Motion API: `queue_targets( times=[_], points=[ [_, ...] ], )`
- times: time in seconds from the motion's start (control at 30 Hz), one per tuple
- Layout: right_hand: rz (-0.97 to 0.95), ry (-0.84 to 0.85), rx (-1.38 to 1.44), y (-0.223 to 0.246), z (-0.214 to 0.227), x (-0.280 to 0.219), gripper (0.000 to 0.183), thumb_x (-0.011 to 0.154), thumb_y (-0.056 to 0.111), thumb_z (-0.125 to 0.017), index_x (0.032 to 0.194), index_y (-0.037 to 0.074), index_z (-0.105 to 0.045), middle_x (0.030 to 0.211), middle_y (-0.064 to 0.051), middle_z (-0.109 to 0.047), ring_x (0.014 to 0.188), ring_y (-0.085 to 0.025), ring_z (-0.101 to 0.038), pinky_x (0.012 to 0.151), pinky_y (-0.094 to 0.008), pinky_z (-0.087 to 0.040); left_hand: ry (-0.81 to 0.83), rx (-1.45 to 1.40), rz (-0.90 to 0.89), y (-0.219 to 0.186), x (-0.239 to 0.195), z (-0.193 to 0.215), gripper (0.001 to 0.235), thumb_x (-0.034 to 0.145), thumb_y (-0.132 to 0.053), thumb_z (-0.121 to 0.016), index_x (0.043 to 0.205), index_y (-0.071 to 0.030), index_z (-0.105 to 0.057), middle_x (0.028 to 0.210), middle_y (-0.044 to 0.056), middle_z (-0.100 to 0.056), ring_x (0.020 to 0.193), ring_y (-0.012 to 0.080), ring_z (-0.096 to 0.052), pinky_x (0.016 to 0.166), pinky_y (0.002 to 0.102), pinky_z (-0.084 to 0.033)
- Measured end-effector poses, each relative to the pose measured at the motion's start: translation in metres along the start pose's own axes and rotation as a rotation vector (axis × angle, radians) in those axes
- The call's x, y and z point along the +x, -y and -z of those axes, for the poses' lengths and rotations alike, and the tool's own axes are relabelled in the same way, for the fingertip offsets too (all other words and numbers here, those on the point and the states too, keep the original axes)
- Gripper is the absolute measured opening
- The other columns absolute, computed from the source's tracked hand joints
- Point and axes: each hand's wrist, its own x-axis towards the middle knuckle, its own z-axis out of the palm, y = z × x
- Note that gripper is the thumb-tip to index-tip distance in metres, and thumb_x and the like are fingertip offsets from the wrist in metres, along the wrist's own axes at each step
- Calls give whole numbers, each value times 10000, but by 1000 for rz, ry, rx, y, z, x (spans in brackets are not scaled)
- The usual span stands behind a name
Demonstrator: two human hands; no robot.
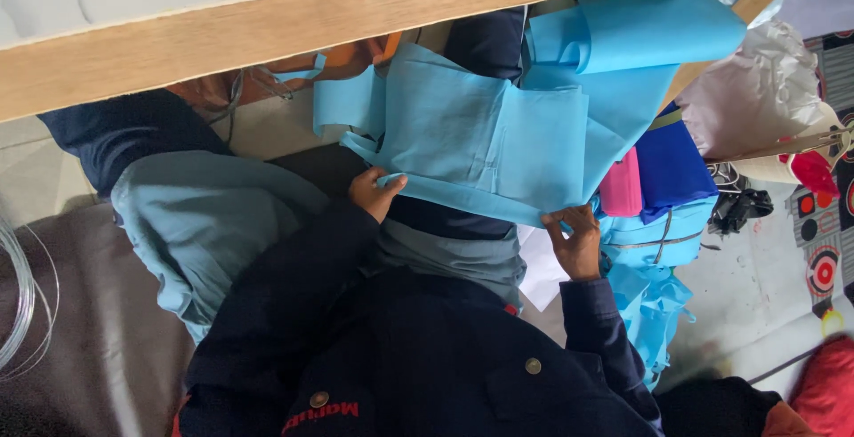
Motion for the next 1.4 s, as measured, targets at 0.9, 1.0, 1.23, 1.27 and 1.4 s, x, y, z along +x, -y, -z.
queue_targets(
  times=[0.9,1.0,1.23,1.27,1.4],
  points=[
    [863,-151,-387,175,-114,65,102,828,100,-545,893,128,-618,813,-65,-486,763,-243,-522,778,-418,-405,-349,81,-27,-56,-25,-4,333,669,-174,-718,873,-188,-456,769,48,-601,678,285,-606,604,386,-475],
    [890,-191,-369,175,-109,69,127,880,93,-482,858,89,-607,772,-43,-484,708,-198,-494,768,-389,-382,-353,49,-8,-65,-25,-2,338,663,-163,-728,864,-170,-456,732,70,-589,640,296,-590,579,404,-455],
    [865,-69,-416,133,-79,57,139,855,44,-500,912,65,-624,793,-61,-493,775,-222,-507,784,-387,-409,-227,-19,-60,-94,-37,4,313,690,-117,-667,858,-160,-407,576,29,-563,522,217,-620,612,379,-494],
    [861,-52,-429,126,-73,53,147,846,47,-508,927,70,-628,822,-59,-508,799,-217,-509,787,-389,-414,-224,-13,-67,-94,-38,4,320,684,-129,-665,865,-158,-402,567,38,-559,515,233,-623,605,384,-492],
    [868,-67,-436,76,-57,43,167,873,52,-493,967,67,-629,825,-65,-515,785,-228,-504,808,-422,-405,-188,13,-76,-87,-31,5,343,697,-167,-668,873,-164,-373,534,-16,-568,505,215,-622,639,343,-485]
  ],
)
